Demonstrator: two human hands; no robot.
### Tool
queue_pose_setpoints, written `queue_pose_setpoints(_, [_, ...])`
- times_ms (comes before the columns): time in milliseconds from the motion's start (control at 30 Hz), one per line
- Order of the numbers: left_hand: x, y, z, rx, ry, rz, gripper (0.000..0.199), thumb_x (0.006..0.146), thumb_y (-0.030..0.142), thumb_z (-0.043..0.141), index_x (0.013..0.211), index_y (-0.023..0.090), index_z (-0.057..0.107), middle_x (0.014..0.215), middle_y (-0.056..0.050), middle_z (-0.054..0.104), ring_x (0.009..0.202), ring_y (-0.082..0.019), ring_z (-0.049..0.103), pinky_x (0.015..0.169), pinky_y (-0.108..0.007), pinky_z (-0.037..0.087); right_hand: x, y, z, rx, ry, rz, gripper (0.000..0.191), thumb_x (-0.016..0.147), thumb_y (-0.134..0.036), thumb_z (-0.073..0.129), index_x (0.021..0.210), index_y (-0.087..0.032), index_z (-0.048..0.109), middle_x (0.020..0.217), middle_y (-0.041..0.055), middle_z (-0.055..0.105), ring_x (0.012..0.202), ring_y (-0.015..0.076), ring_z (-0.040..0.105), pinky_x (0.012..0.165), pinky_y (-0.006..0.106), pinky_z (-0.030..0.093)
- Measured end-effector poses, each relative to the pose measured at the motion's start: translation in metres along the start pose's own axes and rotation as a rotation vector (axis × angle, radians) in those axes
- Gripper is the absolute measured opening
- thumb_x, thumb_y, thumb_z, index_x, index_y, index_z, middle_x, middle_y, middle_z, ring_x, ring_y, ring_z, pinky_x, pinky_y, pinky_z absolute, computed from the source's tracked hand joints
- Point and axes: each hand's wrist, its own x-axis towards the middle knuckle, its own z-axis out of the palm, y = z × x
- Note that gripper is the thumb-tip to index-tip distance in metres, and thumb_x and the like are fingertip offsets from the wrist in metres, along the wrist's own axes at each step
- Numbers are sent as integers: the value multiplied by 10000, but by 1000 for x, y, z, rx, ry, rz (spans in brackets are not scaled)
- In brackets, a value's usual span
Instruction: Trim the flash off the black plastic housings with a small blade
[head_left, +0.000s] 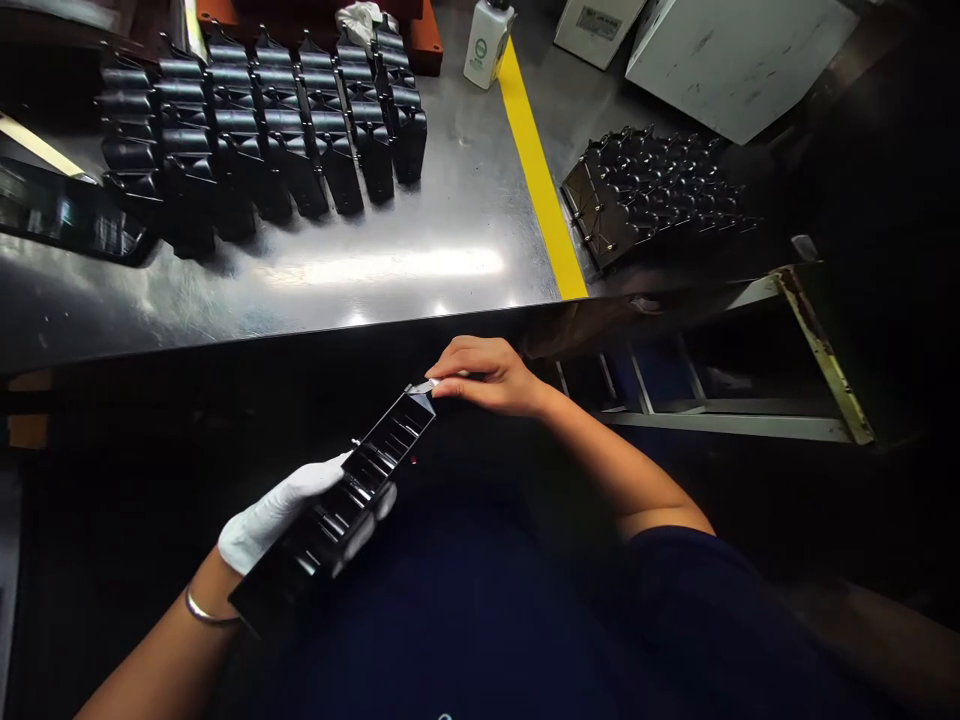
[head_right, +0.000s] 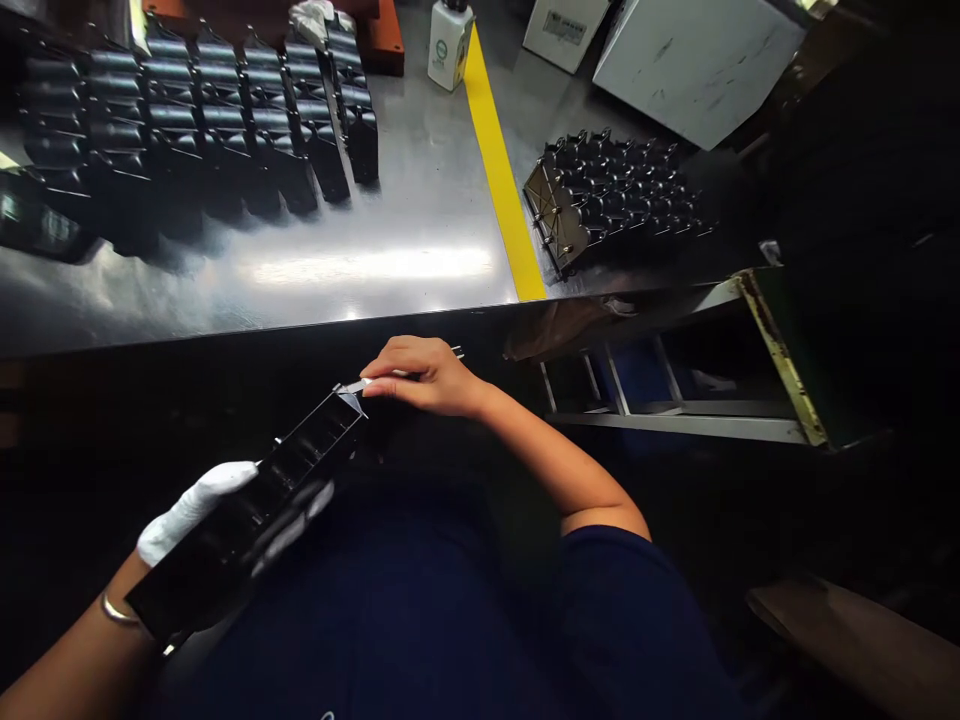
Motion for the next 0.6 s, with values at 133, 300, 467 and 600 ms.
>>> queue_pose_setpoints(133, [11, 2, 1, 75, -153, -21, 458, 764, 523, 752, 1136, 257, 744, 999, -114, 747, 834, -259, 721, 664, -339, 614, -10, -7, 20, -47, 207, 165, 339, 996, -399, 519, 845, -165, 713, 801, 40, 738, 711, 116, 666, 669, 236, 521])
queue_pose_setpoints(300, [12, 10, 12, 317, -62, 147, 577, 801, 489, 732, 1339, 303, 636, 1269, -92, 681, 1234, -356, 590, 967, -457, 551, -13, -22, 30, -219, 112, 246, 334, 1015, -322, 469, 808, -160, 676, 759, 30, 708, 679, 108, 638, 641, 217, 459])
queue_pose_setpoints(467, [11, 10, 17, 337, -12, 177, 576, 766, 508, 761, 1299, 311, 665, 1353, -73, 643, 1272, -351, 563, 1016, -437, 516, -15, -26, 35, -324, 17, 268, 424, 1028, -334, 447, 655, -173, 570, 613, -2, 602, 569, 94, 548, 560, 233, 367])
queue_pose_setpoints(600, [20, 6, 12, 385, -15, 203, 521, 787, 566, 714, 1211, 264, 691, 1266, -92, 676, 1220, -336, 592, 994, -420, 518, -16, -26, 29, -208, 48, 173, 343, 1036, -325, 433, 844, -162, 666, 768, 30, 700, 695, 112, 647, 646, 213, 455])
